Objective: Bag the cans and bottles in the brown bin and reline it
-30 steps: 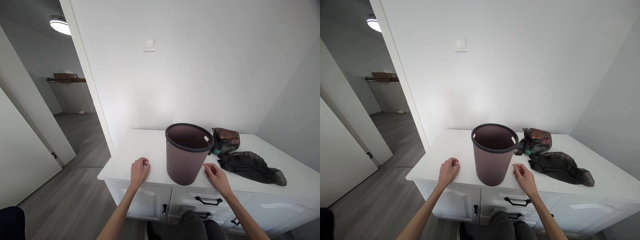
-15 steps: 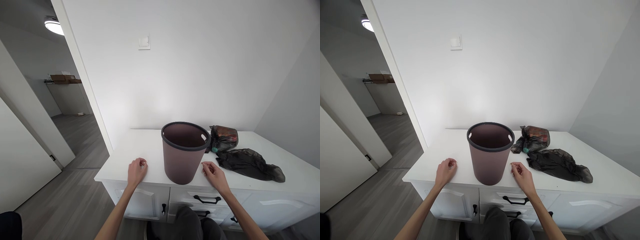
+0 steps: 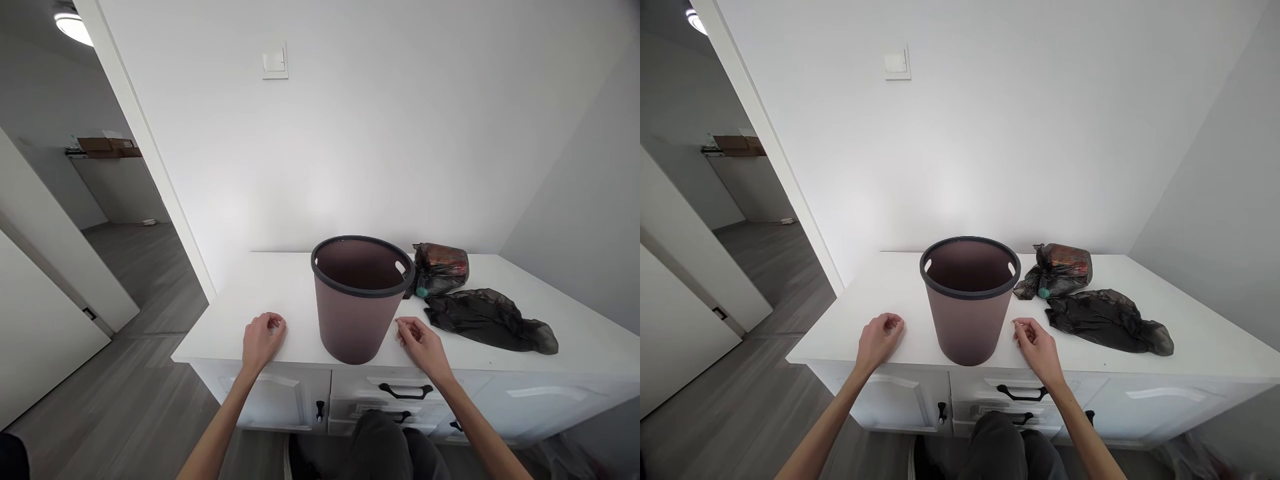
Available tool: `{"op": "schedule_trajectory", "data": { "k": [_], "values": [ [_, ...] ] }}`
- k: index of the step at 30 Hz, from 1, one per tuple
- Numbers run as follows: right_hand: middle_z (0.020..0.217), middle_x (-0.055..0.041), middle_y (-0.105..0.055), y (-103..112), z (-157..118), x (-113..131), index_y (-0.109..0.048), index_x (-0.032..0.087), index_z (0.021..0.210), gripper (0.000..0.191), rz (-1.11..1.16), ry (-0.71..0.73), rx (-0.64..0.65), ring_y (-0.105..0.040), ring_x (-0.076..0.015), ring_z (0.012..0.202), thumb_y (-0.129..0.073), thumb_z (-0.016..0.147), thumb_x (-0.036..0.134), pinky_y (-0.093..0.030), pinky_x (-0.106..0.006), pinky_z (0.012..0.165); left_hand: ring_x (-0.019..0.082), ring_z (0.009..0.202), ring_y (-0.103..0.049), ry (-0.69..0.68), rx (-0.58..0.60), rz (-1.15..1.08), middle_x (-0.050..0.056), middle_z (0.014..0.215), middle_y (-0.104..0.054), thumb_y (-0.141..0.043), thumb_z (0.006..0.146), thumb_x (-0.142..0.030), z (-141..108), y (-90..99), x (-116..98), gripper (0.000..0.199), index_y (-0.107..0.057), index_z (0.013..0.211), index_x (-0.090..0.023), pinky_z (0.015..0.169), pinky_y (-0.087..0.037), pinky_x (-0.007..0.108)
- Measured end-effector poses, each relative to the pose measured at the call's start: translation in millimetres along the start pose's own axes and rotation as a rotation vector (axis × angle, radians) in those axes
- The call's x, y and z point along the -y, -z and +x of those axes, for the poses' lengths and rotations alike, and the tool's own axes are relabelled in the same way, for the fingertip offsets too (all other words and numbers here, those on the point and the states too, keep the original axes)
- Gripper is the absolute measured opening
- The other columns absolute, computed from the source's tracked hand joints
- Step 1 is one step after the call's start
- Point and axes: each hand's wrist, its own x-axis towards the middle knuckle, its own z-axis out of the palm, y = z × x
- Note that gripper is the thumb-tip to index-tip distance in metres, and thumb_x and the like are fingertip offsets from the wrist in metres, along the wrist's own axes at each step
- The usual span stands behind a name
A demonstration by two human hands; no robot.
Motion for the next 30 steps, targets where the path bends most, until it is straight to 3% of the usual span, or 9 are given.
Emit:
{"op": "schedule_trajectory", "data": {
  "k": [9, 16, 21, 25, 30],
  "values": [
    [0.077, -0.0033, -0.069, 0.3, 0.3, 1.3, -0.069, 0.02, 0.105, 0.051, -0.008, -0.001, 0.033, -0.062, -0.0193, 0.071, -0.059, 0.092, 0.069, -0.05, -0.031, 0.072, 0.027, 0.095, -0.068, -0.006, -0.003, 0.007, 0.005, 0.097, -0.076, -0.046, 0.095, -0.048, 0.0, -1.7, 1.7, 0.032, -0.067, 0.091, -0.025, 0.089, -0.05, 0.041],
    [0.081, -0.0041, -0.07, 2.9, -30.3, 34.7, -0.067, 0.022, 0.102, 0.043, -0.054, 0.023, 0.213, -0.062, -0.0193, 0.073, -0.05, 0.1, 0.063, -0.05, -0.03, 0.068, 0.027, 0.094, -0.068, -0.018, -0.009, 0.009, 0.006, 0.098, -0.077, -0.046, 0.096, -0.048, 0.1, -2.2, 2.1, 0.033, -0.068, 0.092, -0.024, 0.091, -0.049, 0.042],
    [0.081, -0.0014, -0.067, 0.8, -65.6, 73.9, -0.064, 0.025, 0.092, 0.033, -0.334, 0.293, 0.436, -0.059, -0.0172, 0.07, -0.043, 0.107, 0.046, -0.043, -0.029, 0.065, 0.027, 0.094, -0.067, -0.019, -0.011, 0.01, 0.006, 0.097, -0.077, -0.046, 0.096, -0.048, -0.4, -2.7, 1.7, 0.033, -0.068, 0.091, -0.024, 0.092, -0.049, 0.043],
    [0.086, -0.0002, -0.069, -9.2, -81.2, 104.1, -0.064, 0.027, 0.102, 0.027, -0.408, 0.424, 0.566, -0.06, -0.0154, 0.069, -0.04, 0.109, 0.036, -0.041, -0.027, 0.062, 0.027, 0.094, -0.067, -0.021, -0.007, 0.01, 0.006, 0.096, -0.076, -0.046, 0.096, -0.048, -0.7, -3.3, 1.9, 0.032, -0.067, 0.09, -0.024, 0.092, -0.048, 0.042],
    [0.095, -0.0023, -0.072, -29.5, -77.4, 112.9, -0.064, 0.026, 0.109, 0.024, -0.412, 0.515, 0.506, -0.064, -0.0156, 0.073, -0.041, 0.109, 0.031, -0.043, -0.028, 0.064, 0.026, 0.094, -0.067, -0.028, -0.005, 0.011, 0.006, 0.097, -0.076, -0.046, 0.097, -0.047, -1.0, -3.2, 3.4, 0.032, -0.067, 0.091, -0.024, 0.091, -0.048, 0.041]
  ]
}}
